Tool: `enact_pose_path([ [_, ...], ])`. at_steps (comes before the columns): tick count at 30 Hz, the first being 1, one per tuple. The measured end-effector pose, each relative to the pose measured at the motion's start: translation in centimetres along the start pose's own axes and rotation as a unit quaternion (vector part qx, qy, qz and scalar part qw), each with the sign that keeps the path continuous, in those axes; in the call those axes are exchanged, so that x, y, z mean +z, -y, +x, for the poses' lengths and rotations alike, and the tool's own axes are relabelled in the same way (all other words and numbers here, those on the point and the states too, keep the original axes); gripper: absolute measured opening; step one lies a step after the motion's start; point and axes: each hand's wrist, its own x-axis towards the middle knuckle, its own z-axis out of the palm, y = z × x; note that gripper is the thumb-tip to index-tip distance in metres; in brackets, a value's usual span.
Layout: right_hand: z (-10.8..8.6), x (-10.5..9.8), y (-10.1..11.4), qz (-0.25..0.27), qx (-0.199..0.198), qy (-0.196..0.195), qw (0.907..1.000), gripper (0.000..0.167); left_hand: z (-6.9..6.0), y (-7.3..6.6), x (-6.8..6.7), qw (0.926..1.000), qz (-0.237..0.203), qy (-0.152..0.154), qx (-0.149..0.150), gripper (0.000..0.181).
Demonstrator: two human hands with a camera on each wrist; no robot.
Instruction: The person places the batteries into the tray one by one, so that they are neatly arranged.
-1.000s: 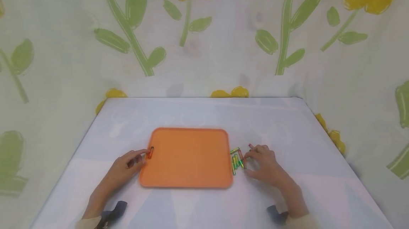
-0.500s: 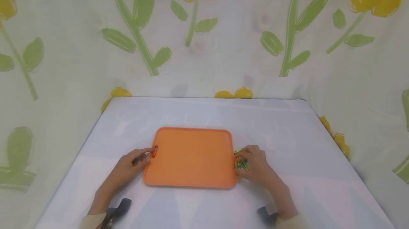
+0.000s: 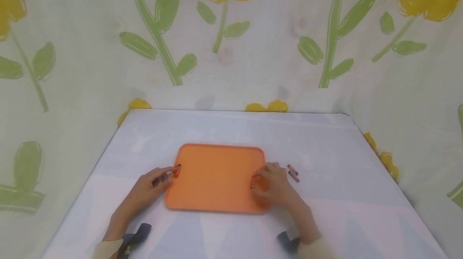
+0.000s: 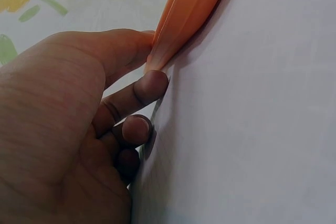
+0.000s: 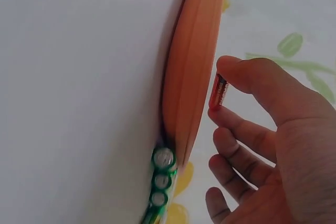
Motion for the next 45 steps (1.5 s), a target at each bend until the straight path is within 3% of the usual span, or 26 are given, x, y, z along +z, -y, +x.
enact_pose_path([
  [8, 1.2, 0.8, 1.3, 0.008, -0.007, 0.002, 0.9999, 0.035, 0.1, 0.0, 0.0, 0.9999, -0.007, 0.005, -0.013, 0.033],
  [17, 2.8, 2.3, 2.5, 0.003, -0.046, -0.03, 0.9985, 0.035, 0.1, -0.2, -0.1, 0.9994, -0.018, 0.015, -0.024, 0.033],
  [45, 7.3, 6.2, 6.8, 0.032, -0.044, 0.004, 0.9985, 0.035, 0.1, -0.1, -0.1, 0.9996, -0.011, 0.009, -0.025, 0.032],
])
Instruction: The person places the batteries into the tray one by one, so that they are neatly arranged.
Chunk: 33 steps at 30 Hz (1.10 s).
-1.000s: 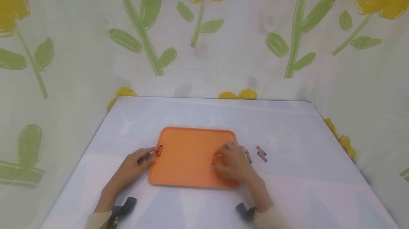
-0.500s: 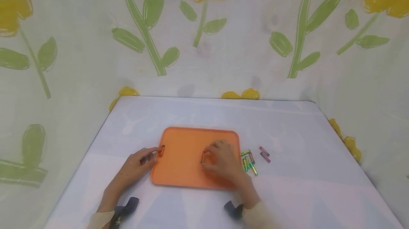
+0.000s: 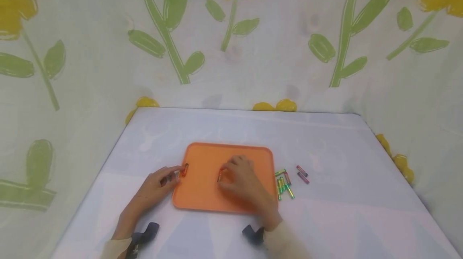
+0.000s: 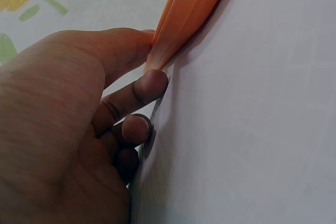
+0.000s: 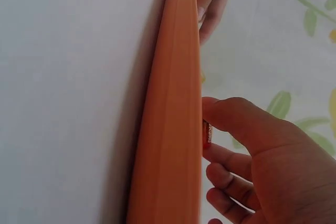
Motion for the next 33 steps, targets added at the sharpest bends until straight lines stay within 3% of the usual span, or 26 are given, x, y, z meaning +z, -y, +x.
enact_pose_path([
  [33, 4.3, 4.0, 1.9, -0.025, -0.002, 0.018, 0.9995, 0.04, 0.0, -0.2, 0.0, 0.9999, 0.013, 0.001, -0.006, 0.032],
])
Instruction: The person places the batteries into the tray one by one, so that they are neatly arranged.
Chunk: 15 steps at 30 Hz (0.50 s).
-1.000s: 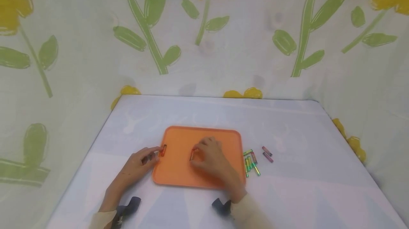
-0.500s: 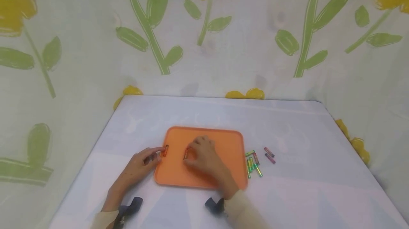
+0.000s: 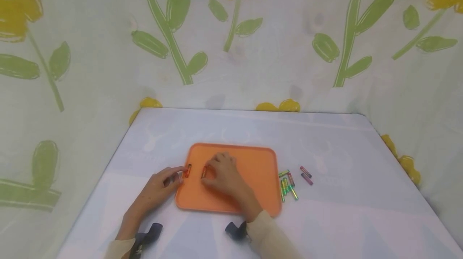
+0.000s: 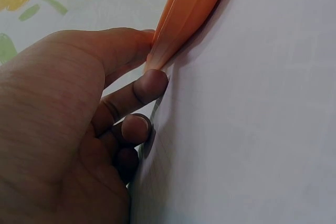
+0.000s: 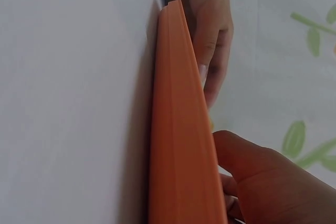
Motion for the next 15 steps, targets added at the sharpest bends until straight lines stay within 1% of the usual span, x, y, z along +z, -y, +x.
enact_pose_path([
  [5, 0.5, 0.4, 0.2, -0.002, -0.007, -0.001, 1.0, 0.041, 0.1, 0.3, 0.1, 1.0, 0.006, 0.003, -0.002, 0.033],
  [9, 0.8, 0.7, 0.3, -0.003, -0.006, 0.0, 1.0, 0.042, 0.0, 0.4, 0.1, 1.0, 0.001, 0.003, -0.001, 0.033],
  [15, 1.3, 1.1, 0.6, -0.01, 0.005, 0.004, 0.9999, 0.042, 0.1, 0.5, 0.1, 0.9998, 0.003, -0.007, 0.017, 0.033],
])
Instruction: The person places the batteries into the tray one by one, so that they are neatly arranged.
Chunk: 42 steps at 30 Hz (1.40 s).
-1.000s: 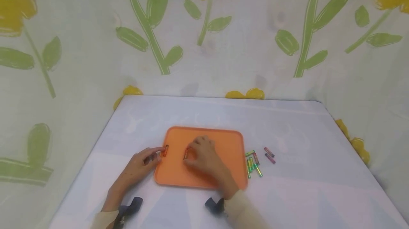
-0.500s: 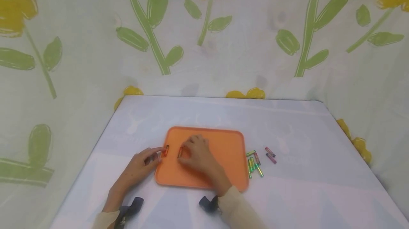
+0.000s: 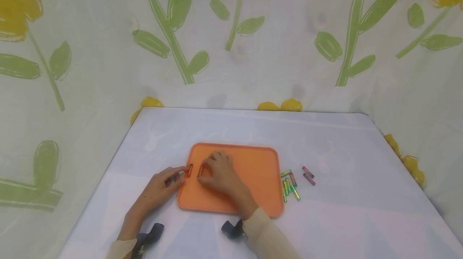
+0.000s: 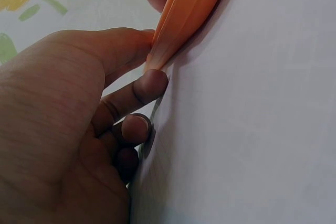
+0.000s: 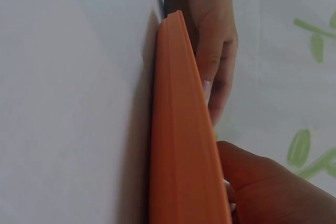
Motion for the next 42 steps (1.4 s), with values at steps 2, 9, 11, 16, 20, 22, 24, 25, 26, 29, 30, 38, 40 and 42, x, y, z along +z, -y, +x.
enact_pose_path([
  [2, 0.2, 0.1, 0.1, -0.001, -0.001, -0.001, 1.0, 0.042, 0.0, 0.0, 0.0, 1.0, 0.001, 0.002, -0.001, 0.033],
  [9, 0.8, 0.5, 0.4, 0.006, -0.007, -0.002, 1.0, 0.039, -0.1, -0.2, -0.2, 0.9998, 0.007, 0.011, -0.018, 0.033],
  [11, 0.9, 0.7, 0.5, 0.005, -0.008, 0.0, 1.0, 0.038, -0.1, -0.2, -0.2, 0.9998, 0.007, 0.011, -0.016, 0.033],
  [16, 1.1, 0.9, 0.7, 0.007, -0.01, 0.006, 0.9999, 0.037, -0.2, -0.2, -0.1, 0.9999, 0.011, 0.005, -0.009, 0.032],
  [20, 1.1, 0.8, 0.9, 0.009, -0.005, 0.009, 0.9999, 0.038, -0.2, -0.3, -0.1, 0.9999, 0.011, 0.002, -0.007, 0.032],
  [22, 1.1, 0.6, 0.9, 0.006, -0.003, 0.011, 0.9999, 0.04, -0.1, -0.3, 0.0, 0.9999, 0.012, 0.003, -0.008, 0.032],
  [24, 0.9, 0.4, 1.0, 0.004, -0.001, 0.017, 0.9998, 0.042, -0.1, -0.2, 0.0, 0.9998, 0.015, 0.006, -0.012, 0.032],
  [25, 0.8, 0.2, 1.0, 0.005, 0.0, 0.022, 0.9998, 0.043, -0.1, -0.2, 0.0, 0.9998, 0.015, 0.008, -0.014, 0.032],
  [26, 0.7, 0.0, 1.0, 0.007, 0.002, 0.025, 0.9997, 0.045, 0.0, -0.1, 0.0, 0.9997, 0.018, 0.009, -0.016, 0.032],
  [29, 0.1, -0.9, 0.6, 0.011, 0.012, 0.033, 0.9993, 0.045, 0.2, -0.2, 0.1, 0.9997, 0.014, 0.013, -0.015, 0.032],
  [30, -0.1, -1.3, 0.4, 0.01, 0.015, 0.033, 0.9993, 0.044, 0.3, -0.2, 0.2, 0.9998, 0.011, 0.013, -0.014, 0.032],
  [38, -2.2, -3.8, -1.7, -0.001, 0.015, 0.023, 0.9996, 0.038, 0.7, 0.1, 0.2, 0.9999, -0.009, 0.005, 0.002, 0.032],
  [40, -2.8, -4.3, -2.2, -0.003, 0.014, 0.025, 0.9996, 0.038, 0.5, 0.3, 0.2, 1.0, -0.008, 0.003, 0.002, 0.032],
  [42, -3.4, -4.9, -2.8, -0.002, 0.016, 0.024, 0.9996, 0.037, 0.3, 0.4, 0.1, 1.0, -0.008, 0.002, 0.002, 0.032],
])
